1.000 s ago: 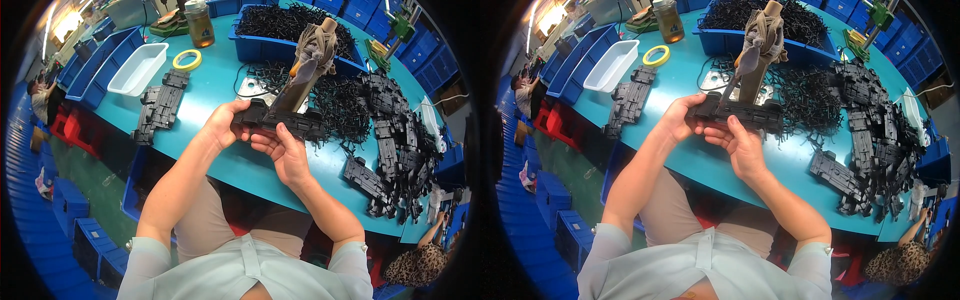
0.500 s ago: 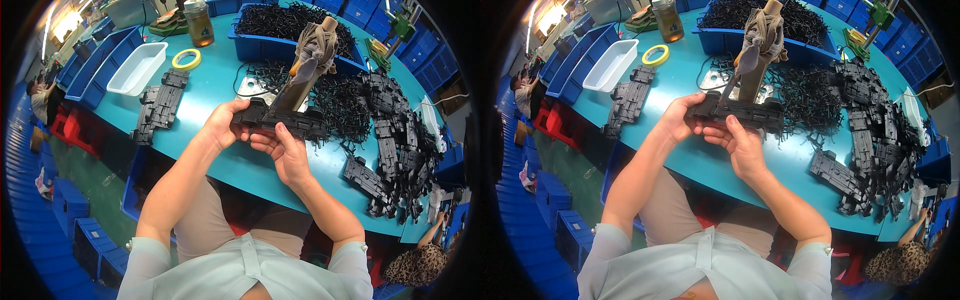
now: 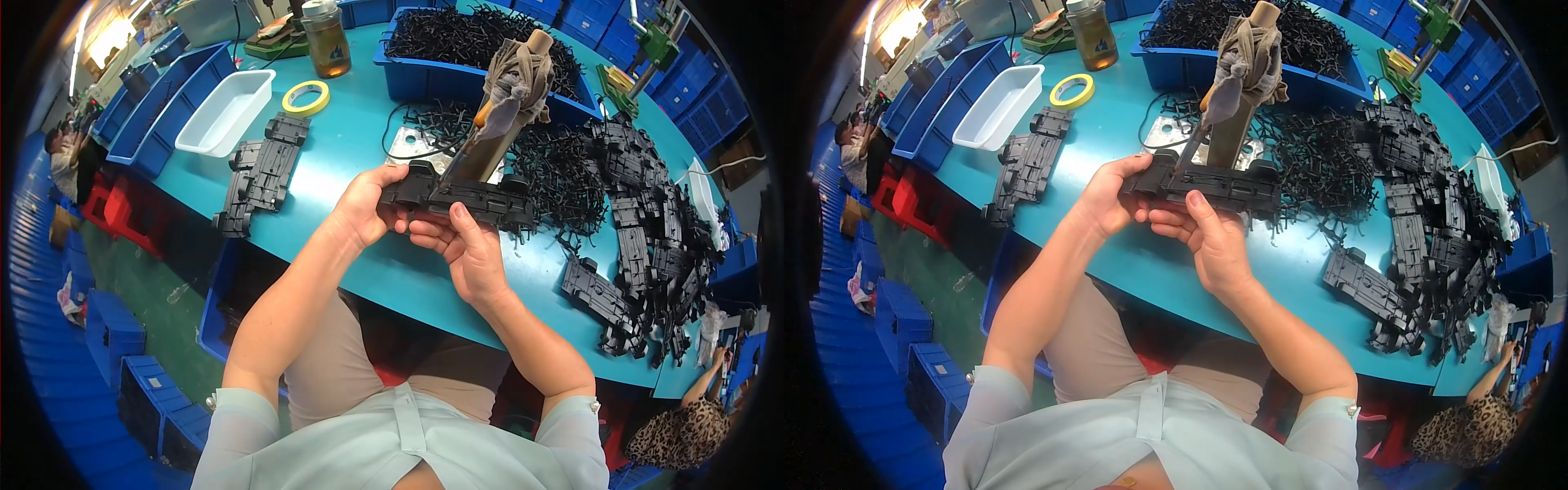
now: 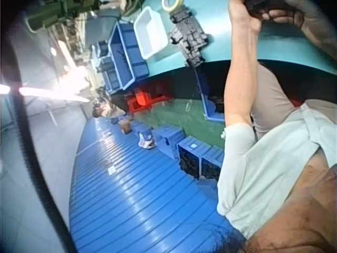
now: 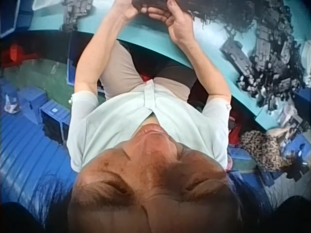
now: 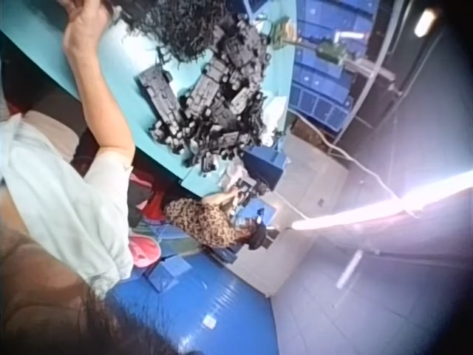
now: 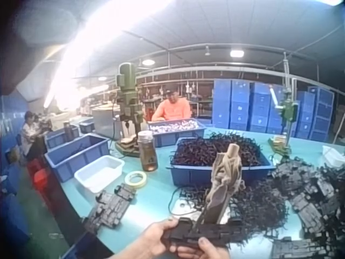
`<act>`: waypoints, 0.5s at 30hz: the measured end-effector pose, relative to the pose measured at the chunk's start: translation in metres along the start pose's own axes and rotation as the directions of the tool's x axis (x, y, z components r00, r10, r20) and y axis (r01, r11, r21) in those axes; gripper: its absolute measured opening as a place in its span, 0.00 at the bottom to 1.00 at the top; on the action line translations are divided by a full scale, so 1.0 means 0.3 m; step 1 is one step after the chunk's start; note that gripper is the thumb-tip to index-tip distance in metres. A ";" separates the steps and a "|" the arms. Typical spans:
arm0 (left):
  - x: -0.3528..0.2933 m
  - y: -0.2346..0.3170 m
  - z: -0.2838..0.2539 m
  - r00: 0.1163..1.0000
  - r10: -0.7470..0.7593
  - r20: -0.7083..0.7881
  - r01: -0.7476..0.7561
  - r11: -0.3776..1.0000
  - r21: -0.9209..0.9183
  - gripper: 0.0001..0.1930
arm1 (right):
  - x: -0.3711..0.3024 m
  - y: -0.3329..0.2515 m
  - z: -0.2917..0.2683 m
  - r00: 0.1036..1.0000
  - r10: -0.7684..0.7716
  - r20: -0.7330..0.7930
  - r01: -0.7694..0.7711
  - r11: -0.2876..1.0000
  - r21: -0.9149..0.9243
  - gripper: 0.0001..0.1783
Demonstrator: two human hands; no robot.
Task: Assembling plastic components for a toy vehicle using a mounting fixture.
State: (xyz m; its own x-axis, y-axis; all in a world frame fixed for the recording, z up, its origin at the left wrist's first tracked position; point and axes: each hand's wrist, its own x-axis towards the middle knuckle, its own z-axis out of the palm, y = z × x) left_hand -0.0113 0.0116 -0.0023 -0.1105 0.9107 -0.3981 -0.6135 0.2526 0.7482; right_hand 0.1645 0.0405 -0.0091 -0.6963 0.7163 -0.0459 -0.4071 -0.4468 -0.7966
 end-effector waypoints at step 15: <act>0.004 -0.011 -0.014 1.000 -0.006 -0.007 0.006 1.000 0.023 0.16 | -0.004 0.013 -0.013 1.000 0.012 0.000 -0.012 1.000 0.001 0.22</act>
State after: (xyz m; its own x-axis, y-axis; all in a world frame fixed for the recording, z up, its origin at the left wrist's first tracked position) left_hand -0.0128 0.0104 -0.0075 -0.1125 0.9070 -0.4058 -0.5958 0.2653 0.7580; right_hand 0.1659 0.0399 -0.0145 -0.7014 0.7106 -0.0556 -0.3989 -0.4560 -0.7956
